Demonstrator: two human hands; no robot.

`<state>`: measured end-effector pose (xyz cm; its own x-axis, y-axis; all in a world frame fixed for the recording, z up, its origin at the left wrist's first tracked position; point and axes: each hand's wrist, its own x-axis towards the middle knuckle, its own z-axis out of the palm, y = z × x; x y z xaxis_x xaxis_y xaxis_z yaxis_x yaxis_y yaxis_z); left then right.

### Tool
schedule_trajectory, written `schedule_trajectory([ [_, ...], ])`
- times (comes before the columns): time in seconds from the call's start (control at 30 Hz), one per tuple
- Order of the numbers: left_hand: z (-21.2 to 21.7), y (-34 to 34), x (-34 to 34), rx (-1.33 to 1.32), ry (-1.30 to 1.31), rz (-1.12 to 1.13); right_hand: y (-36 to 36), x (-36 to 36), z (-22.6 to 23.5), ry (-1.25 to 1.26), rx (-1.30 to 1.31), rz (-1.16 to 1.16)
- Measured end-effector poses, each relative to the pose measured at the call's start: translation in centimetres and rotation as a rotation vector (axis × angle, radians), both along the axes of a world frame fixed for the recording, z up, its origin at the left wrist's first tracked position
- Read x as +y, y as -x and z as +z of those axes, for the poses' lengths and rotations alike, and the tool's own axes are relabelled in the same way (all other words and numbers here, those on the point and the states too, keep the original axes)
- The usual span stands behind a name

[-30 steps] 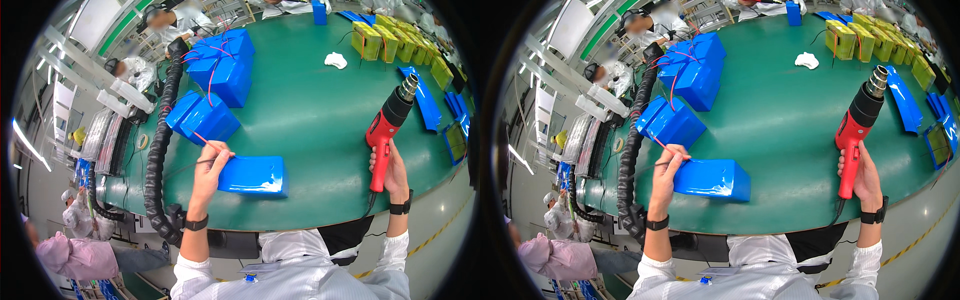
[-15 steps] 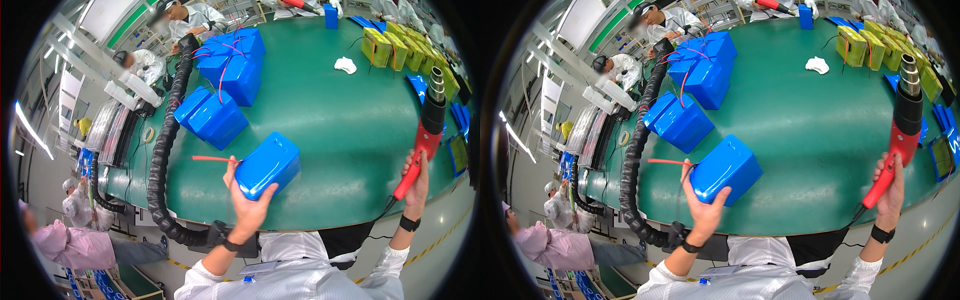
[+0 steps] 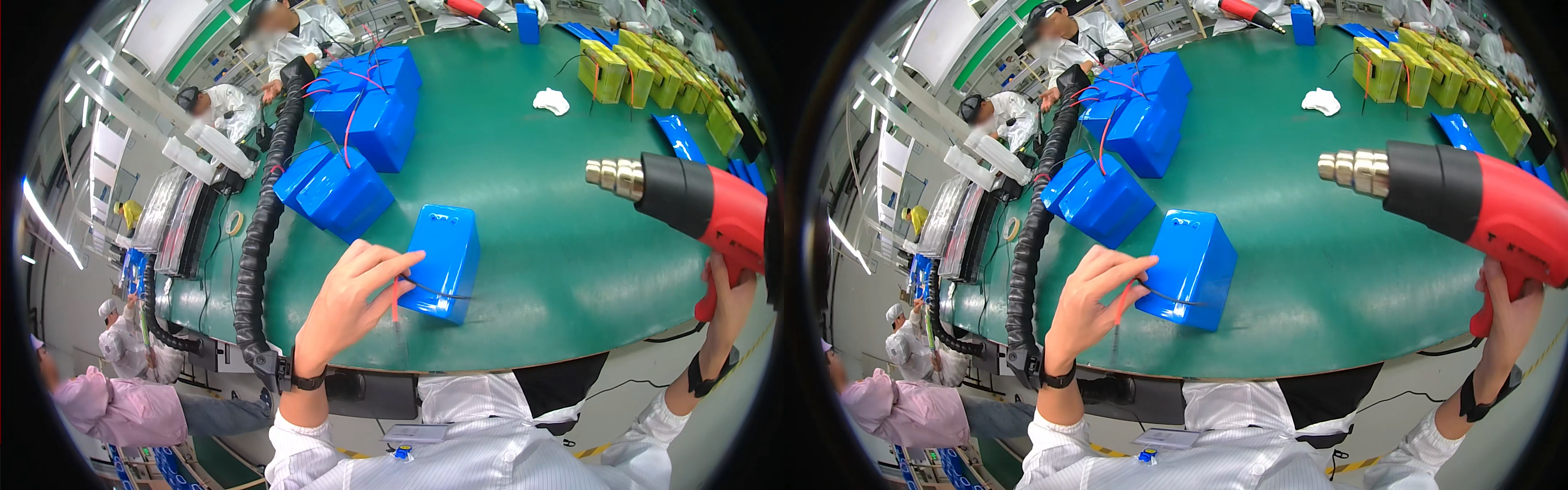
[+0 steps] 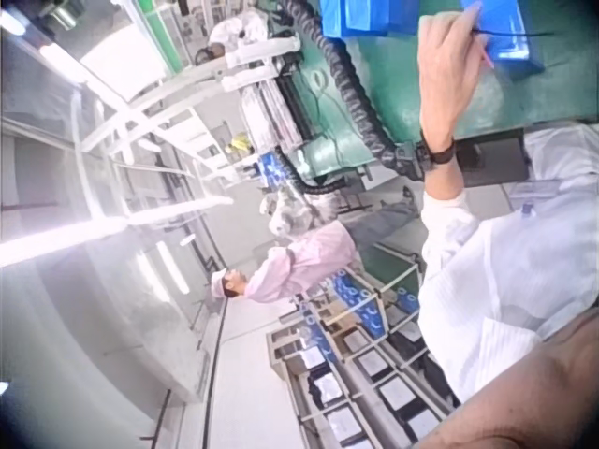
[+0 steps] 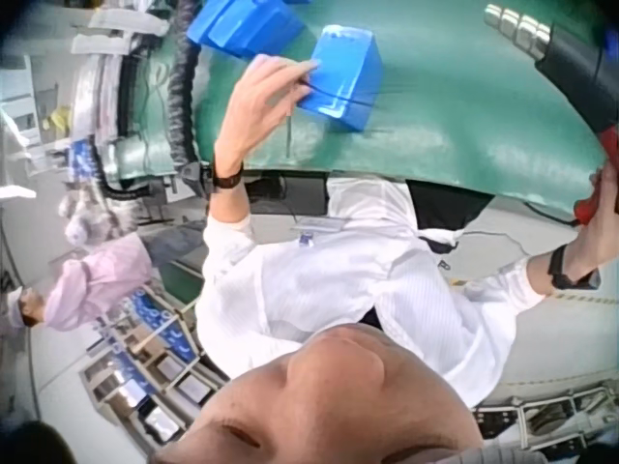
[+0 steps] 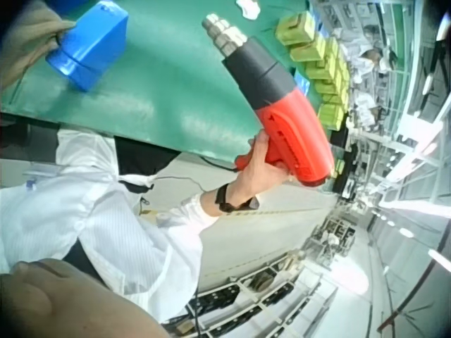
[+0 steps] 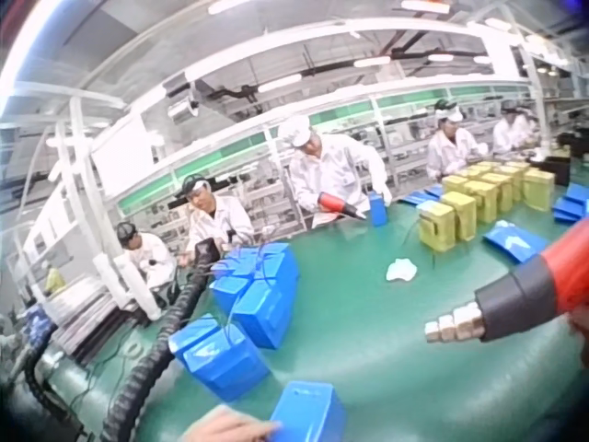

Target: Using a heat gun to shrink blue plastic wrap around battery packs in a factory setting.

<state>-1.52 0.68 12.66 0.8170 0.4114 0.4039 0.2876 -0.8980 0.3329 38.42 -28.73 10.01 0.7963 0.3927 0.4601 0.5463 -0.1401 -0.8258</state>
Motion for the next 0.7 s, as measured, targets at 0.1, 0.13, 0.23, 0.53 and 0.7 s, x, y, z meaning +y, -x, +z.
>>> schedule_trajectory([
  [0.1,-0.3,-0.3,1.1,-0.053,0.135,-0.07,0.3,1.1,0.9,0.006,0.061,0.043],
  [0.13,-0.2,-0.2,1.4,-0.045,0.135,-0.082,0.3,1.1,1.0,0.005,0.069,0.03],
  [0.23,0.8,0.2,1.0,-0.316,0.462,0.088,0.6,0.6,1.1,0.045,0.097,0.106],
  [0.53,1.8,1.4,1.5,-0.38,0.508,0.153,4.0,1.3,0.8,0.053,-0.058,0.189],
  [0.7,1.9,1.1,1.5,-0.382,0.542,0.122,4.3,1.0,1.4,0.114,-0.096,0.197],
])
